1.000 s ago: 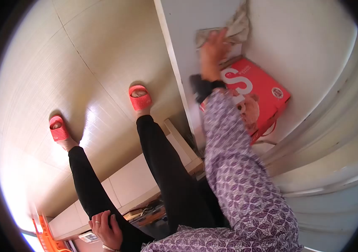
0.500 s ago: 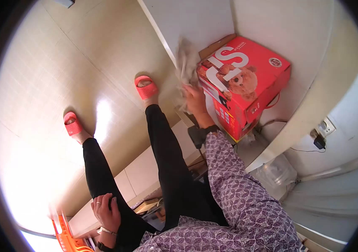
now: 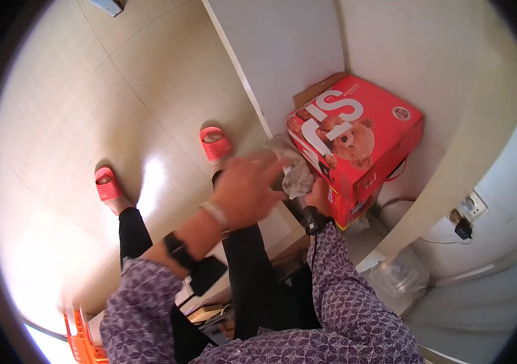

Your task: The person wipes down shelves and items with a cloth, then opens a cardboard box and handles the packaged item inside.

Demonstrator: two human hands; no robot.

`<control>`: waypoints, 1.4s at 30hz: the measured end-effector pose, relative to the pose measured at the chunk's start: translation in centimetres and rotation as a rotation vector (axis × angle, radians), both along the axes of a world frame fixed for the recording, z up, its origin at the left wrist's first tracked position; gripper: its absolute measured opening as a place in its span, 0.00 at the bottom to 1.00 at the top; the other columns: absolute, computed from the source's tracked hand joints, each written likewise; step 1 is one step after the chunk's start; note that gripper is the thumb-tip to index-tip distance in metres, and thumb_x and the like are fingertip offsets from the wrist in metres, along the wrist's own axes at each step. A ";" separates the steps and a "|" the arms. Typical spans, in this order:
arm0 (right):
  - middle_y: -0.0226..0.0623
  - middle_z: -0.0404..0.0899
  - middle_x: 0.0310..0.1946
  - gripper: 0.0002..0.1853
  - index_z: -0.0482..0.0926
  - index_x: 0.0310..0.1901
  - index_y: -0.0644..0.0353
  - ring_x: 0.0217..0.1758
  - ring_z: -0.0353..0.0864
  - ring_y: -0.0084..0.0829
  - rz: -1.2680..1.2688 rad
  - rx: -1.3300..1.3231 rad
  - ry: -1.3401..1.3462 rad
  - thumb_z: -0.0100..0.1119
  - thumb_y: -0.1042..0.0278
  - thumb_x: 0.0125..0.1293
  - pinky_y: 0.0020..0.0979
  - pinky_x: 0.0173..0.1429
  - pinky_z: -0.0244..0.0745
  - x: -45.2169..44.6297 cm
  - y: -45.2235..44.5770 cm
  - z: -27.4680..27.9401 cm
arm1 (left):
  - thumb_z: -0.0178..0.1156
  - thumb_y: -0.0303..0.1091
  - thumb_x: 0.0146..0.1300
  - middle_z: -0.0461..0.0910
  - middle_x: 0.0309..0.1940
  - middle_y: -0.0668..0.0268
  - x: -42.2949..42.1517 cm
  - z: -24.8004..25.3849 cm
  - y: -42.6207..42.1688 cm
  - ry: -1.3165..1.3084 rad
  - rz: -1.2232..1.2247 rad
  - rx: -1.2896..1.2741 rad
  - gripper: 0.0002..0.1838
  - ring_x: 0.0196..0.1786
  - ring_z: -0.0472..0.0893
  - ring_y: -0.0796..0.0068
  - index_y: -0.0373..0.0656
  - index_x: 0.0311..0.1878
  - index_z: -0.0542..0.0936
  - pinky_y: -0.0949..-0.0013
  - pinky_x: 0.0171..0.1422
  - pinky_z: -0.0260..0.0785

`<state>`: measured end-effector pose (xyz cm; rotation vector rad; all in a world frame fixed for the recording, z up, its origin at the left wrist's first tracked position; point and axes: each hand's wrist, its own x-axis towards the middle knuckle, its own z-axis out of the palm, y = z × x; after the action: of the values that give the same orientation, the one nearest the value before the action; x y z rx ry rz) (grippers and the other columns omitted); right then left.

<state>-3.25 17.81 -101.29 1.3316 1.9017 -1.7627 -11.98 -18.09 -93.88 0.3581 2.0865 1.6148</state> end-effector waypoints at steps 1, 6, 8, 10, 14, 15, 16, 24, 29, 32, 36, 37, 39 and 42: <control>0.35 0.77 0.55 0.17 0.76 0.58 0.57 0.59 0.76 0.35 0.019 -0.076 0.062 0.53 0.68 0.70 0.37 0.63 0.71 -1.3 -1.1 1.1 | 0.66 0.45 0.56 0.72 0.61 0.57 -1.3 0.4 2.5 0.055 0.015 0.062 0.33 0.64 0.70 0.53 0.50 0.65 0.69 0.47 0.64 0.61; 0.36 0.77 0.55 0.17 0.76 0.58 0.57 0.59 0.75 0.37 -0.015 -0.077 0.080 0.53 0.68 0.69 0.39 0.63 0.71 -3.2 -2.1 3.5 | 0.60 0.63 0.55 0.63 0.70 0.53 -3.4 1.6 12.4 0.139 0.044 0.149 0.44 0.73 0.61 0.52 0.51 0.72 0.63 0.36 0.70 0.51; 0.37 0.77 0.55 0.17 0.76 0.58 0.57 0.59 0.75 0.38 -0.019 -0.058 0.075 0.53 0.69 0.68 0.39 0.62 0.71 -3.0 -2.1 4.2 | 0.58 0.65 0.56 0.61 0.71 0.53 -3.5 2.0 13.2 0.072 0.038 0.153 0.44 0.74 0.58 0.51 0.51 0.72 0.64 0.35 0.70 0.50; 0.38 0.77 0.55 0.17 0.76 0.58 0.58 0.59 0.75 0.39 -0.018 -0.037 0.081 0.53 0.69 0.68 0.40 0.62 0.71 -3.2 -2.1 4.6 | 0.58 0.65 0.57 0.61 0.71 0.53 -3.5 2.1 13.2 0.053 0.044 0.156 0.43 0.75 0.58 0.51 0.51 0.71 0.65 0.34 0.70 0.50; 0.39 0.77 0.55 0.17 0.76 0.57 0.58 0.59 0.75 0.40 -0.010 0.000 0.098 0.53 0.69 0.67 0.41 0.61 0.72 -3.4 -2.2 5.0 | 0.59 0.63 0.58 0.62 0.71 0.53 -4.1 2.2 11.6 0.064 0.072 0.163 0.40 0.74 0.59 0.51 0.51 0.70 0.67 0.35 0.69 0.52; 0.39 0.77 0.55 0.17 0.76 0.57 0.58 0.59 0.75 0.41 -0.002 0.012 0.104 0.53 0.69 0.67 0.42 0.61 0.72 -3.6 -2.2 5.0 | 0.59 0.62 0.58 0.63 0.70 0.53 -4.4 2.5 11.1 0.062 0.068 0.172 0.40 0.74 0.59 0.51 0.51 0.70 0.68 0.36 0.69 0.53; 0.39 0.77 0.55 0.17 0.76 0.57 0.58 0.59 0.75 0.41 0.005 0.025 0.117 0.53 0.69 0.67 0.42 0.61 0.72 -3.9 -1.8 4.9 | 0.60 0.60 0.58 0.63 0.70 0.53 -4.4 2.7 10.9 0.069 0.081 0.189 0.39 0.74 0.60 0.51 0.50 0.70 0.68 0.38 0.69 0.54; 0.42 0.76 0.55 0.17 0.76 0.56 0.59 0.59 0.74 0.44 0.193 0.241 0.240 0.54 0.69 0.66 0.44 0.60 0.72 -11.2 -2.5 5.0 | 0.61 0.52 0.58 0.69 0.64 0.47 -11.5 3.0 9.2 0.205 0.404 0.422 0.33 0.65 0.70 0.42 0.49 0.66 0.71 0.47 0.65 0.64; 0.43 0.76 0.55 0.18 0.76 0.56 0.59 0.59 0.74 0.46 0.495 0.595 0.498 0.54 0.69 0.65 0.46 0.59 0.73 -23.4 -9.9 2.6 | 0.61 0.42 0.60 0.73 0.59 0.45 -18.9 3.6 2.1 0.548 0.524 0.296 0.27 0.61 0.72 0.39 0.47 0.62 0.74 0.54 0.64 0.67; 0.44 0.76 0.56 0.18 0.76 0.56 0.59 0.59 0.74 0.48 0.691 0.785 0.742 0.54 0.69 0.65 0.47 0.58 0.73 -31.6 -15.3 -0.9 | 0.60 0.36 0.63 0.72 0.63 0.51 -22.4 2.9 -2.7 0.624 0.276 -0.214 0.24 0.65 0.71 0.44 0.43 0.62 0.75 0.57 0.67 0.66; 0.46 0.76 0.56 0.18 0.76 0.55 0.59 0.59 0.73 0.49 0.929 1.016 0.871 0.54 0.69 0.64 0.48 0.57 0.73 -32.3 -19.5 -6.7 | 0.56 0.35 0.71 0.76 0.56 0.59 -23.8 2.2 -5.5 0.267 0.562 0.880 0.30 0.56 0.76 0.72 0.39 0.72 0.59 0.69 0.59 0.71; 0.46 0.76 0.56 0.18 0.76 0.55 0.59 0.59 0.73 0.50 1.010 1.081 0.815 0.54 0.69 0.64 0.49 0.57 0.73 -30.3 -19.6 -7.0 | 0.56 0.34 0.70 0.76 0.57 0.59 -22.4 2.4 -6.3 0.124 0.665 0.730 0.28 0.56 0.76 0.71 0.41 0.71 0.62 0.68 0.58 0.71; 0.52 0.68 0.64 0.21 0.73 0.56 0.65 0.61 0.67 0.55 1.200 1.237 0.637 0.55 0.74 0.60 0.48 0.64 0.65 -25.9 -18.6 -5.5 | 0.57 0.31 0.68 0.75 0.58 0.59 -19.6 3.1 -7.0 -0.224 0.835 0.520 0.26 0.57 0.75 0.68 0.43 0.68 0.68 0.67 0.57 0.70; 0.51 0.67 0.65 0.22 0.74 0.55 0.64 0.61 0.66 0.58 1.230 1.282 0.683 0.56 0.78 0.57 0.50 0.65 0.63 -20.5 -14.6 -6.1 | 0.55 0.27 0.68 0.67 0.70 0.61 -10.2 -4.7 -9.5 0.289 0.626 -0.081 0.29 0.71 0.66 0.65 0.46 0.72 0.64 0.63 0.69 0.64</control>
<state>-23.74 3.21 -107.41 -0.6237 3.1870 -0.2154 -22.22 -27.59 -98.55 -0.1202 2.6566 1.8895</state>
